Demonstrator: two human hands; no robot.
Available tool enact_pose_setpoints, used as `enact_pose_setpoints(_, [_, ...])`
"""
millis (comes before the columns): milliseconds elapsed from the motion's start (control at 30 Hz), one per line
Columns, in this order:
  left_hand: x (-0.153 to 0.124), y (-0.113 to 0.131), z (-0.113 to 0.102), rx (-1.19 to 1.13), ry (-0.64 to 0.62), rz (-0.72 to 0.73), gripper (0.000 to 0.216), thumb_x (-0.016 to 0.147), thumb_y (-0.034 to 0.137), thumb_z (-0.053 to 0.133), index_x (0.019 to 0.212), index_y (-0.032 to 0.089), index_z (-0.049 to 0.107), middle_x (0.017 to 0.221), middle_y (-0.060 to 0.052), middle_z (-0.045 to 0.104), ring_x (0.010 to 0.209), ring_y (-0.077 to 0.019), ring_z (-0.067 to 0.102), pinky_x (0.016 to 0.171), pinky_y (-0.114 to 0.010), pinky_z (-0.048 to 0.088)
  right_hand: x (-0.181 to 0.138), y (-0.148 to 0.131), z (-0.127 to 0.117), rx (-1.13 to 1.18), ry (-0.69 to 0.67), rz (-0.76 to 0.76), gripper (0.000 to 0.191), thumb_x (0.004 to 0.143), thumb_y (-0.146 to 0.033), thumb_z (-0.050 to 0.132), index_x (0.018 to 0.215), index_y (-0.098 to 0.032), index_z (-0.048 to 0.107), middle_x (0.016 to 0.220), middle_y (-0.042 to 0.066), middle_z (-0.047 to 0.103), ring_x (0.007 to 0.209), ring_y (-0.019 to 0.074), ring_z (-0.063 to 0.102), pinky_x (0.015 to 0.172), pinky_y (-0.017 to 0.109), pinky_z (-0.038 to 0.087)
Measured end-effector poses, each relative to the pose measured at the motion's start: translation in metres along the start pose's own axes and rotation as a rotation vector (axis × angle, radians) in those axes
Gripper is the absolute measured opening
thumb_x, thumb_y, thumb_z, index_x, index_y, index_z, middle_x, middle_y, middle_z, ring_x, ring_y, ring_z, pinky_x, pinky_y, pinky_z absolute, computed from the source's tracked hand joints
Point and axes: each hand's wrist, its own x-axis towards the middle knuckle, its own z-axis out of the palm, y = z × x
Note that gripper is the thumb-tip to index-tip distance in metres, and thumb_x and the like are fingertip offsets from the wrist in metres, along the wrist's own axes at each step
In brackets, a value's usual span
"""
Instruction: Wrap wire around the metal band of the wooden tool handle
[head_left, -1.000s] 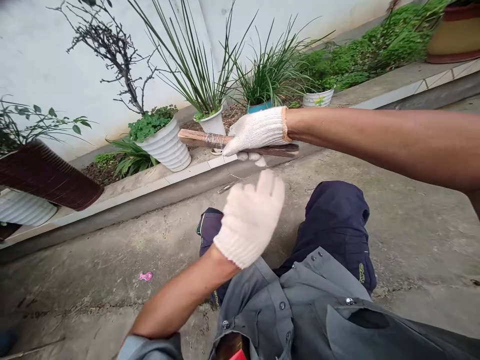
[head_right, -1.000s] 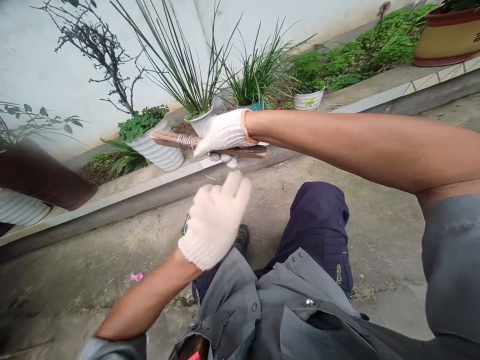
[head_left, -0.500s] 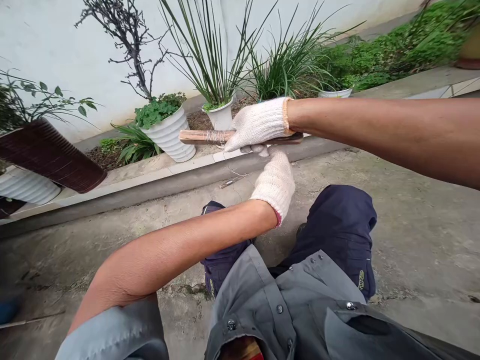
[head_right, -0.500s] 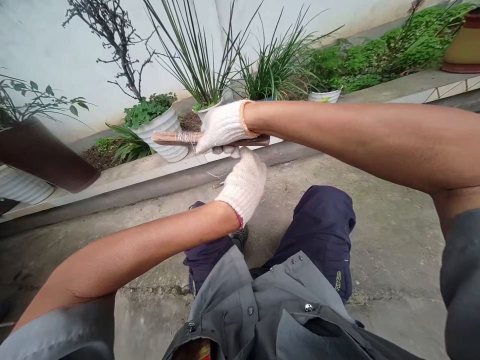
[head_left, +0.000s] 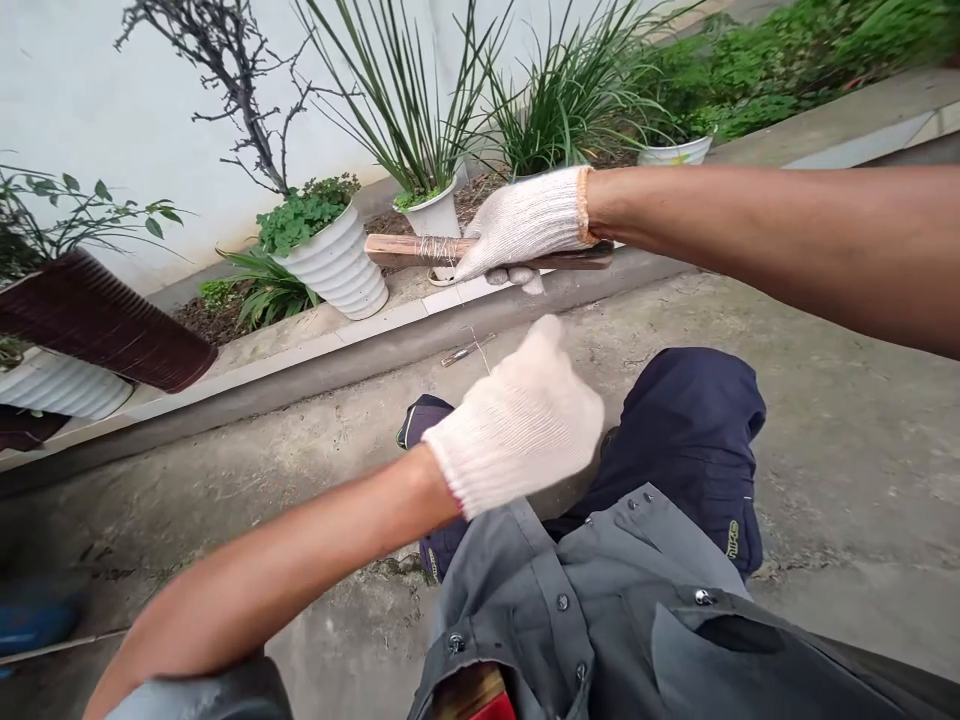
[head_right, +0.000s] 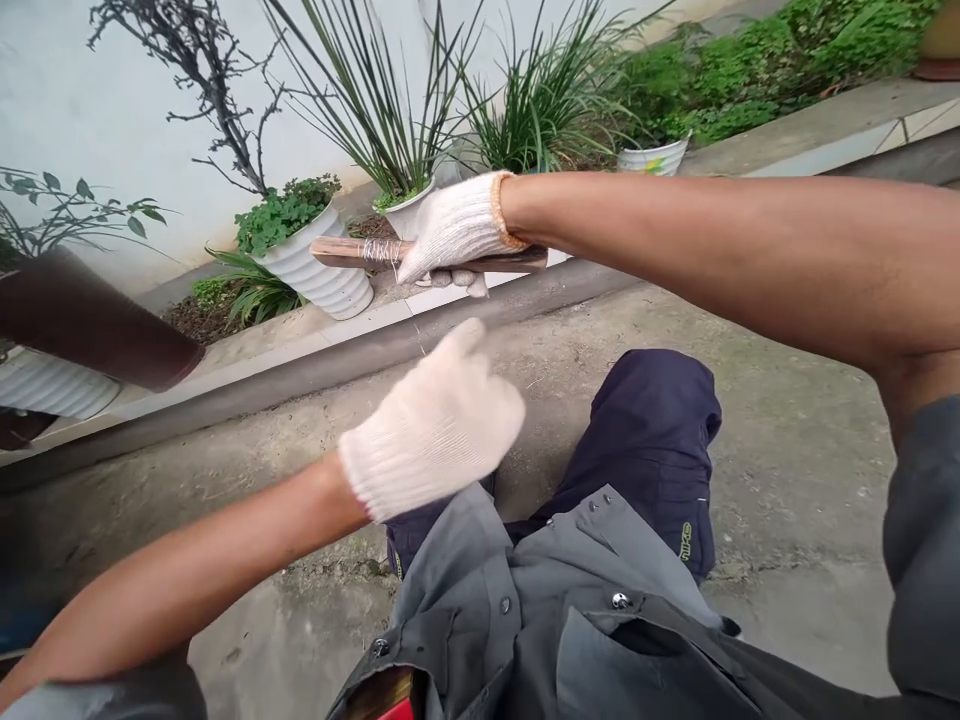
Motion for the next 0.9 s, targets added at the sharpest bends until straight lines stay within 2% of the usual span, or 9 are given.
enact_pose_setpoints(100, [-0.036,-0.002,-0.034,0.133,0.007,0.022,0.032,0.091,0.004,0.049,0.076,0.023,0.07,0.06,-0.003,0.056,0.069,-0.0241,0.065,0.106,-0.061,0.054,-0.003,0.016,-0.001,0.077,-0.013,0.011,0.039,0.097,-0.049,0.073,0.093,-0.012,0.063,0.067,-0.004,0.064,0.042,0.0084,0.057,0.042,0.02,0.049])
enact_pose_setpoints(200, [-0.073,-0.014,-0.054,0.369,0.045,-0.039,0.03,0.092,0.003,0.051,0.082,0.025,0.068,0.057,0.001,0.052,0.062,-0.0227,0.06,0.098,-0.059,0.059,-0.007,0.03,0.002,0.108,-0.035,0.01,0.042,0.098,-0.053,0.071,0.094,-0.012,0.063,0.07,-0.001,0.066,0.044,0.0095,0.058,0.044,0.021,0.052])
enact_pose_setpoints(233, [-0.085,-0.019,-0.057,0.396,0.078,-0.061,0.027,0.091,0.004,0.054,0.085,0.026,0.068,0.059,0.001,0.056,0.063,-0.0228,0.061,0.097,-0.06,0.059,-0.009,0.032,0.004,0.113,-0.028,0.006,0.042,0.099,-0.054,0.07,0.094,-0.012,0.063,0.072,0.0,0.067,0.044,0.0097,0.059,0.044,0.021,0.052])
enact_pose_setpoints(333, [-0.118,-0.032,-0.06,0.29,0.151,-0.141,0.03,0.091,0.007,0.061,0.105,0.031,0.072,0.085,0.001,0.077,0.082,-0.0247,0.074,0.111,-0.064,0.054,-0.017,0.034,0.013,0.11,0.008,-0.005,0.038,0.1,-0.052,0.069,0.096,-0.015,0.064,0.075,0.001,0.068,0.044,0.009,0.059,0.044,0.021,0.051])
enact_pose_setpoints(400, [-0.134,-0.038,-0.06,0.201,0.188,-0.189,0.035,0.091,0.008,0.063,0.115,0.032,0.072,0.1,-0.001,0.081,0.094,-0.0252,0.077,0.117,-0.062,0.052,-0.021,0.031,0.02,0.132,0.017,0.021,0.032,0.101,-0.048,0.068,0.096,-0.016,0.063,0.073,-0.001,0.066,0.043,0.009,0.057,0.043,0.021,0.05])
enact_pose_setpoints(500, [-0.149,-0.045,-0.06,0.148,0.213,-0.219,0.037,0.089,0.007,0.064,0.115,0.032,0.072,0.102,-0.001,0.081,0.103,-0.0258,0.078,0.12,-0.059,0.051,-0.023,0.028,0.029,0.197,0.006,0.049,0.025,0.1,-0.041,0.07,0.095,-0.018,0.062,0.072,-0.001,0.063,0.046,0.0092,0.057,0.045,0.021,0.05])
enact_pose_setpoints(633, [-0.159,-0.049,-0.062,0.149,0.196,-0.208,0.037,0.088,0.008,0.065,0.115,0.033,0.072,0.098,-0.001,0.081,0.106,-0.0277,0.079,0.12,-0.061,0.05,-0.018,0.028,0.034,0.202,-0.03,0.055,0.034,0.098,-0.05,0.073,0.093,-0.019,0.062,0.069,0.001,0.062,0.049,0.0103,0.056,0.049,0.021,0.049])
enact_pose_setpoints(767, [-0.168,-0.049,-0.063,0.169,0.142,-0.203,0.037,0.088,0.008,0.065,0.114,0.034,0.072,0.097,0.0,0.081,0.107,-0.0289,0.079,0.12,-0.063,0.049,-0.016,0.032,0.035,0.169,-0.052,0.091,0.041,0.101,-0.057,0.068,0.086,-0.019,0.06,0.07,0.003,0.063,0.052,0.0125,0.059,0.052,0.024,0.05])
enact_pose_setpoints(900, [-0.179,-0.05,-0.063,0.215,0.141,-0.225,0.036,0.088,0.007,0.065,0.113,0.032,0.07,0.1,-0.001,0.082,0.108,-0.0289,0.079,0.119,-0.063,0.049,-0.02,0.033,0.039,0.147,-0.037,0.036,0.04,0.102,-0.053,0.066,0.085,-0.017,0.06,0.072,0.004,0.065,0.055,0.0128,0.064,0.051,0.022,0.048])
